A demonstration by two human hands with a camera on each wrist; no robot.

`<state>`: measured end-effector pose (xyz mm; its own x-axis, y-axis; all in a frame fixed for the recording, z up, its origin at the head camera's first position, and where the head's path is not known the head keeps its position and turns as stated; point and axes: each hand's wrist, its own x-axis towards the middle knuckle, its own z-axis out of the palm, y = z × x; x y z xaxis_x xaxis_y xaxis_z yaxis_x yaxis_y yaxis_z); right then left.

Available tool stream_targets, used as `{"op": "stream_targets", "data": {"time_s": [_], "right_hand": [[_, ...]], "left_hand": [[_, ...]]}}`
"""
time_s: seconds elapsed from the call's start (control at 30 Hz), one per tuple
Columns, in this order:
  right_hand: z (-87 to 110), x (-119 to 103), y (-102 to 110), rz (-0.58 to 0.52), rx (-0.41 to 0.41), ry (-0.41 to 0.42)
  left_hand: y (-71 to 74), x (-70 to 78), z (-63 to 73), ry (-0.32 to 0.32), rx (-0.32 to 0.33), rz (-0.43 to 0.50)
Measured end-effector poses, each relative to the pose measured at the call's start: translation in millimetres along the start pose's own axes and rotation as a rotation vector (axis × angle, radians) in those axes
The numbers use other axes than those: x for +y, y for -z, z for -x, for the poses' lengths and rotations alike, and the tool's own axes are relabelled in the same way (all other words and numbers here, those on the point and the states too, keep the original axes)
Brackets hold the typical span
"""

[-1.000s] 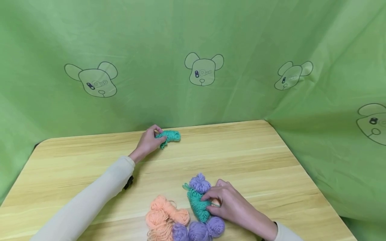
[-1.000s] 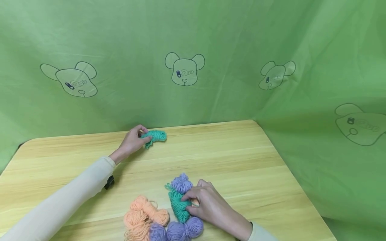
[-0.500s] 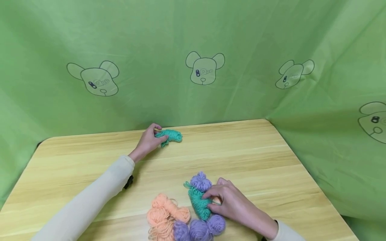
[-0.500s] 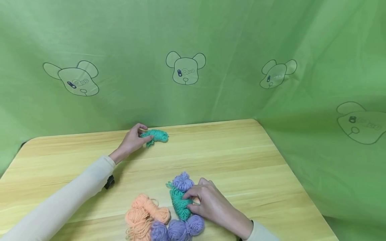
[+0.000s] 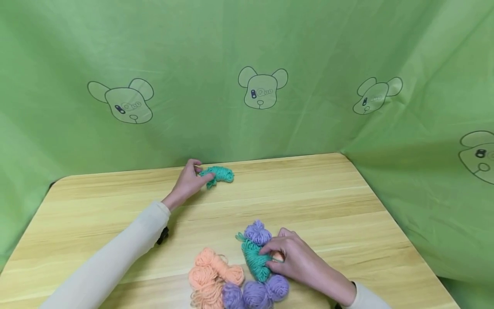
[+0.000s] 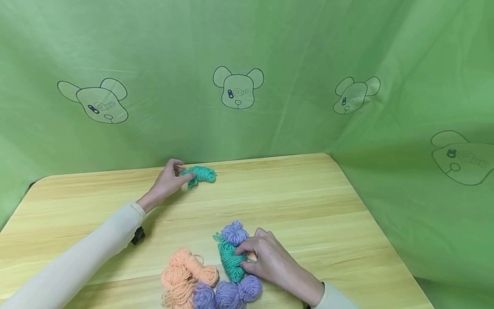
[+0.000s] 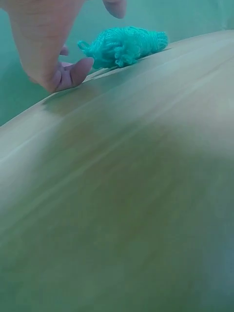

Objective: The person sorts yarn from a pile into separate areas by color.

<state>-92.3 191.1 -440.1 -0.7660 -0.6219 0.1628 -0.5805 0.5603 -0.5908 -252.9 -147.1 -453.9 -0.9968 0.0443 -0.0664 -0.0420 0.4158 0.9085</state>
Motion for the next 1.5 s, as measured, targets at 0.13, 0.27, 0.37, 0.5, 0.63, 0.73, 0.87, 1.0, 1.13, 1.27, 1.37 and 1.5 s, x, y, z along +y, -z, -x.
{"op": "stream_targets", "data": {"time_s": [0.13, 0.27, 0.37, 0.5, 0.63, 0.73, 0.87, 1.0, 1.13, 1.27, 1.37, 1.5], "right_hand": [[0.4, 0.1, 0.3, 0.006, 0.000, 0.004], [0.9, 0.6, 0.2, 0.012, 0.003, 0.014], [1.0, 0.7, -0.1, 0.017, 0.004, 0.016], [1.2, 0.7, -0.2, 0.017, 0.000, 0.009], [1.1, 0.8, 0.0, 0.011, -0.002, 0.005], [1.1, 0.8, 0.2, 0.008, 0.001, 0.005], [1.4, 0.6, 1.0, 0.001, -0.004, -0.004], [1.8, 0.7, 1.6, -0.001, -0.013, -0.018], [1.9, 1.1, 1.4, -0.001, -0.015, -0.020], [1.7, 1.2, 1.5, -0.003, -0.016, -0.017], [1.3, 1.0, 1.9, -0.001, -0.019, -0.016], [0.5, 1.1, 2.4, 0.003, -0.021, -0.011]], "left_hand": [[2.8, -0.3, 2.3, 0.016, 0.008, 0.015], [4.7, -0.5, 3.9, 0.026, 0.009, 0.027], [6.4, -0.2, 6.6, 0.031, 0.006, 0.036], [9.7, 0.2, 12.1, 0.037, 0.003, 0.045], [13.6, 1.1, 18.5, 0.040, 0.016, 0.036], [16.2, 2.1, 22.2, 0.037, 0.031, 0.029], [18.7, 2.3, 26.0, 0.037, 0.040, 0.035], [20.7, 2.0, 30.3, 0.043, 0.042, 0.051], [22.9, 1.7, 35.2, 0.047, 0.045, 0.060], [25.3, 1.4, 40.6, 0.038, 0.042, 0.059], [26.6, 0.2, 45.0, 0.028, 0.039, 0.064], [27.2, -0.9, 51.7, 0.010, 0.047, 0.082]]}}
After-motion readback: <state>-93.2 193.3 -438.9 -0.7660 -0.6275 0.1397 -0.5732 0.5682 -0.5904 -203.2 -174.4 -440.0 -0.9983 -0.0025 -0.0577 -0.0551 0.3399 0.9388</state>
